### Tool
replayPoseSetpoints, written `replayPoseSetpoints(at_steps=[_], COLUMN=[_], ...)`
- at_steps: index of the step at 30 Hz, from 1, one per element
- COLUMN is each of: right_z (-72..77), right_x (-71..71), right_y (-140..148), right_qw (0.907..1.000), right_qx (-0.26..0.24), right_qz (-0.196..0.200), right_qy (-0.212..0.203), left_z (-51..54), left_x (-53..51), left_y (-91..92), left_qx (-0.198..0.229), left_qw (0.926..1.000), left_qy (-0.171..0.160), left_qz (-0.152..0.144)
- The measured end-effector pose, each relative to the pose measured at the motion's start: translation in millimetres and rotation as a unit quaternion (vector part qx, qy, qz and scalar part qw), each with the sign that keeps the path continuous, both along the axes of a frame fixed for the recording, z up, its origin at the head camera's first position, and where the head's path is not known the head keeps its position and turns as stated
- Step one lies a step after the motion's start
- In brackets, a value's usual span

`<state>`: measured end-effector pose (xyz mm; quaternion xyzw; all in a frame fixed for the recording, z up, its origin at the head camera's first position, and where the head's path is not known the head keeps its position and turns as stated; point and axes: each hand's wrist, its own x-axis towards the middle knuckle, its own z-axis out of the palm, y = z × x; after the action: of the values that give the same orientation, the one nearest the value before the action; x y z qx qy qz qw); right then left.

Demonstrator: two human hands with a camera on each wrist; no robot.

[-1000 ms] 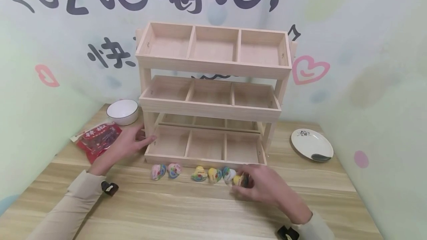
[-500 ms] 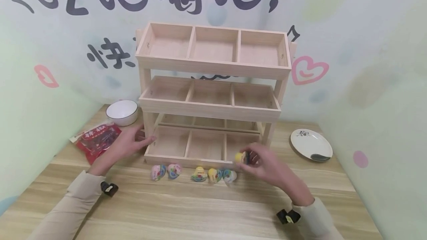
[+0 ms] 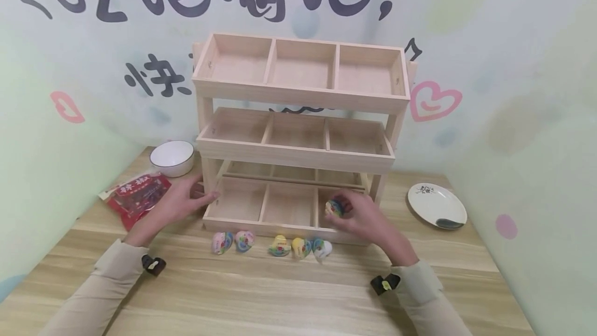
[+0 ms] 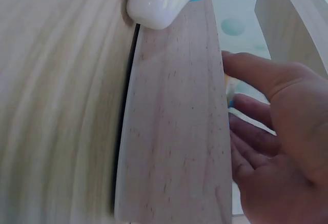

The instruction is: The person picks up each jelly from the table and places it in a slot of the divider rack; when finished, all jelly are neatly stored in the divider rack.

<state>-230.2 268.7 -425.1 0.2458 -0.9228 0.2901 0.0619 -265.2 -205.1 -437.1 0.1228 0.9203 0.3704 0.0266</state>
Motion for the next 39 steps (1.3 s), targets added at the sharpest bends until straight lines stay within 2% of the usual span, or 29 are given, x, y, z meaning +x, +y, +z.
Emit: replayPoseSetpoints(at_steps=[7, 22, 33, 39], right_z=[-6.4, -9.1, -7.3, -7.4], right_x=[-8.0, -8.5, -9.8, -11.2], right_y=[-4.4, -4.2, -2.9, -3.0], right_qw=[0.9989, 0.9973, 0.9945, 0.993], right_qx=[0.024, 0.004, 0.018, 0.009], right_qz=[0.035, 0.04, 0.055, 0.061], right_qy=[-0.021, -0.062, -0.088, -0.101], left_z=[1.1, 2.5, 1.3, 2.4], left_x=[0.7, 0.4, 1.0, 1.5], left_y=[0.5, 1.1, 0.7, 1.4], left_qx=[0.0, -0.005, -0.009, -0.005], left_qw=[1.0, 1.0, 0.9999, 0.9999], left_qy=[-0.004, -0.002, -0.004, -0.01], left_qz=[0.001, 0.001, 0.004, 0.003])
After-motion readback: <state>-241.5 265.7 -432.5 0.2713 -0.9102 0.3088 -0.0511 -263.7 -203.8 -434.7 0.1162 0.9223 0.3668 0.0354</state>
